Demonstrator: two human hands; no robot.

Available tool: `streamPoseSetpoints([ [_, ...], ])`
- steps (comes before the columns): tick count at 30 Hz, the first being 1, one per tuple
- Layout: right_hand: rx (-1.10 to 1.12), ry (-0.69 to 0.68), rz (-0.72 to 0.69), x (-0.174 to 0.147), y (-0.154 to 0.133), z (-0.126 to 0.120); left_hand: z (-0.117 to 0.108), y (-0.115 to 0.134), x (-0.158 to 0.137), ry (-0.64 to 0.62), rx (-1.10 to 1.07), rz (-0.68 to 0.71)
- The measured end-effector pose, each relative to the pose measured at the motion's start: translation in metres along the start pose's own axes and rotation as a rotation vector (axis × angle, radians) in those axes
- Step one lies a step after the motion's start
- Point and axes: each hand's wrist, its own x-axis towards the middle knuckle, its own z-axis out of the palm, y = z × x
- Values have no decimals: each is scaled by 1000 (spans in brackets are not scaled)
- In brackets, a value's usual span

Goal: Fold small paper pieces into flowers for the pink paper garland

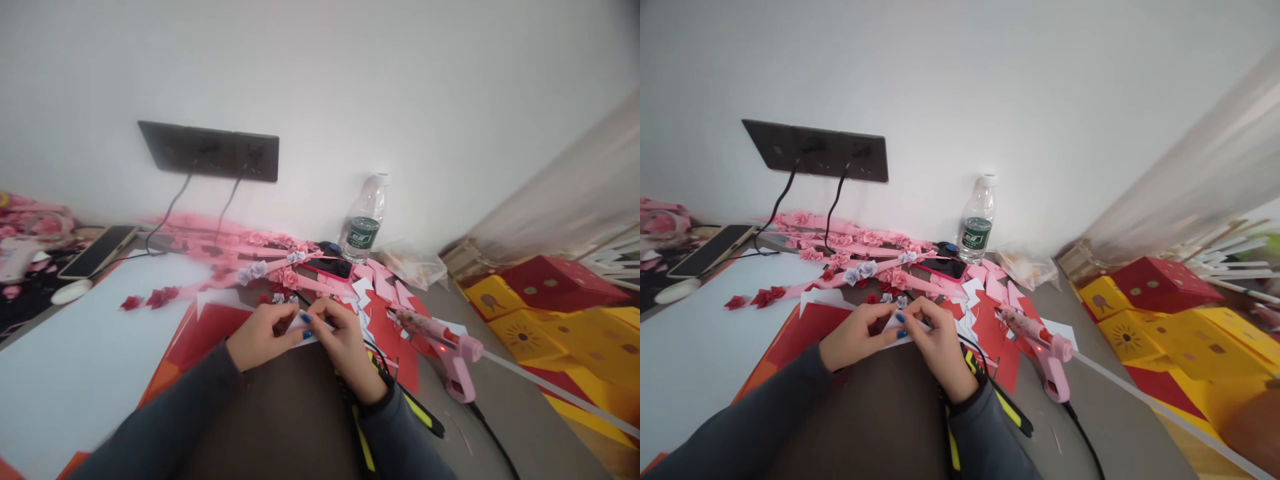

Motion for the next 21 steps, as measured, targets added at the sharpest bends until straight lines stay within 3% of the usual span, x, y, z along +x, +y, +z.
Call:
streamPoseSetpoints([
  [3,99,54,18,-1,5,-1,1,0,-1,28,144,60],
  [7,286,78,31,-1,11,-2,0,-4,-2,178,176,87],
  [13,176,-92,86,-2,6,4,2,-8,-2,243,147,71],
  [21,91,54,43,-2,7,3,2,-1,-2,228,109,28],
])
